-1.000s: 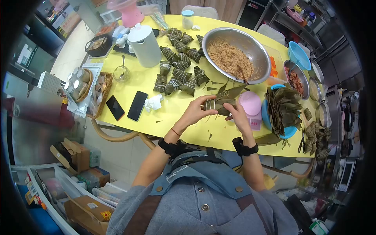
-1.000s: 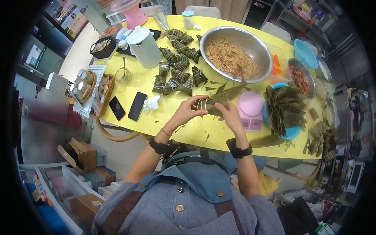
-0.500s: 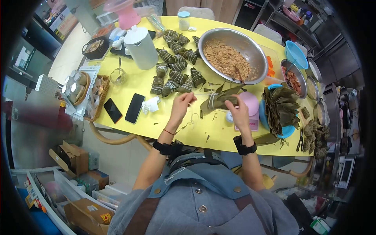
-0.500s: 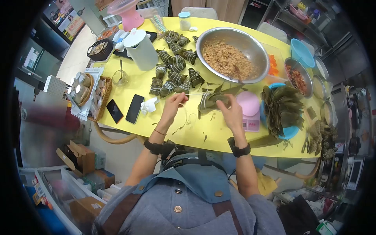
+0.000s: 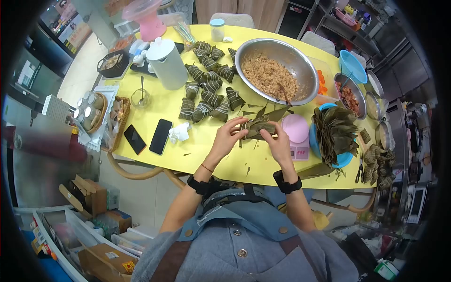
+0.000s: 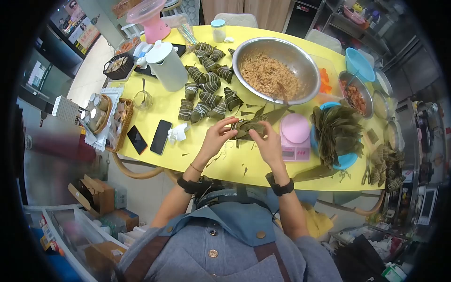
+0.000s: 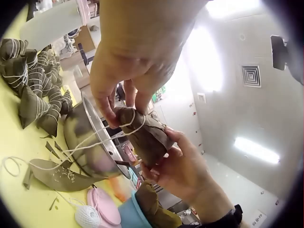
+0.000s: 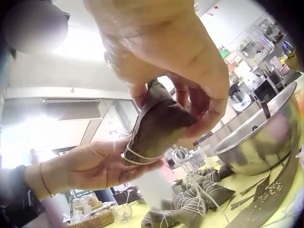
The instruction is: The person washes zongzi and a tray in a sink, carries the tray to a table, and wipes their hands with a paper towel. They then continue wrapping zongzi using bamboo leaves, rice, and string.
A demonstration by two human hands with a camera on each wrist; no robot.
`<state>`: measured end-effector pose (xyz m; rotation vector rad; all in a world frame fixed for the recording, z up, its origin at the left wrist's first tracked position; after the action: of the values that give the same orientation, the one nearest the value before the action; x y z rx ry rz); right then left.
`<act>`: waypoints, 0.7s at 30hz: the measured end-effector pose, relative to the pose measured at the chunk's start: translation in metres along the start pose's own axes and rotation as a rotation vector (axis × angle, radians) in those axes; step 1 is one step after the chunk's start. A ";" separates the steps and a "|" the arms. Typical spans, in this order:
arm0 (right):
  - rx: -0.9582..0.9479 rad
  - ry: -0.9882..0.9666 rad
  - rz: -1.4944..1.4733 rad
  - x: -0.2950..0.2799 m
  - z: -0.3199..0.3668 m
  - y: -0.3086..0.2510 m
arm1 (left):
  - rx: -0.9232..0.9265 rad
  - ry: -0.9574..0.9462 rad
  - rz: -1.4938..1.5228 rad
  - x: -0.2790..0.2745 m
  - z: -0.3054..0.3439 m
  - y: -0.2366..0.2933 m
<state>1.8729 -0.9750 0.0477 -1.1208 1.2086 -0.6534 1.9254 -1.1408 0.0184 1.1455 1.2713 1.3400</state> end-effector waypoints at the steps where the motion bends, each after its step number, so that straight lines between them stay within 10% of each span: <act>1: -0.003 0.014 -0.006 0.000 0.001 0.000 | -0.024 0.005 0.062 -0.001 -0.001 -0.002; 14: 0.337 -0.184 0.001 0.094 0.004 0.140 | -0.315 0.057 -0.113 -0.051 0.015 -0.094; 21: 0.064 -0.164 0.284 0.157 -0.017 0.106 | -0.429 0.239 0.074 -0.101 0.063 -0.098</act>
<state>1.8838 -1.0801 -0.1100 -0.9087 1.1691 -0.3743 2.0037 -1.2300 -0.0802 0.7547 1.0395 1.7435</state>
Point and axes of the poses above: each hand's wrist, its own z-axis away from the middle knuckle, its own x-axis out of the palm, y = z × x, the point moved 8 cm from there along -z, towards the middle knuckle, and after that the axes turned 4 degrees about -z, right-handed, at the moved point
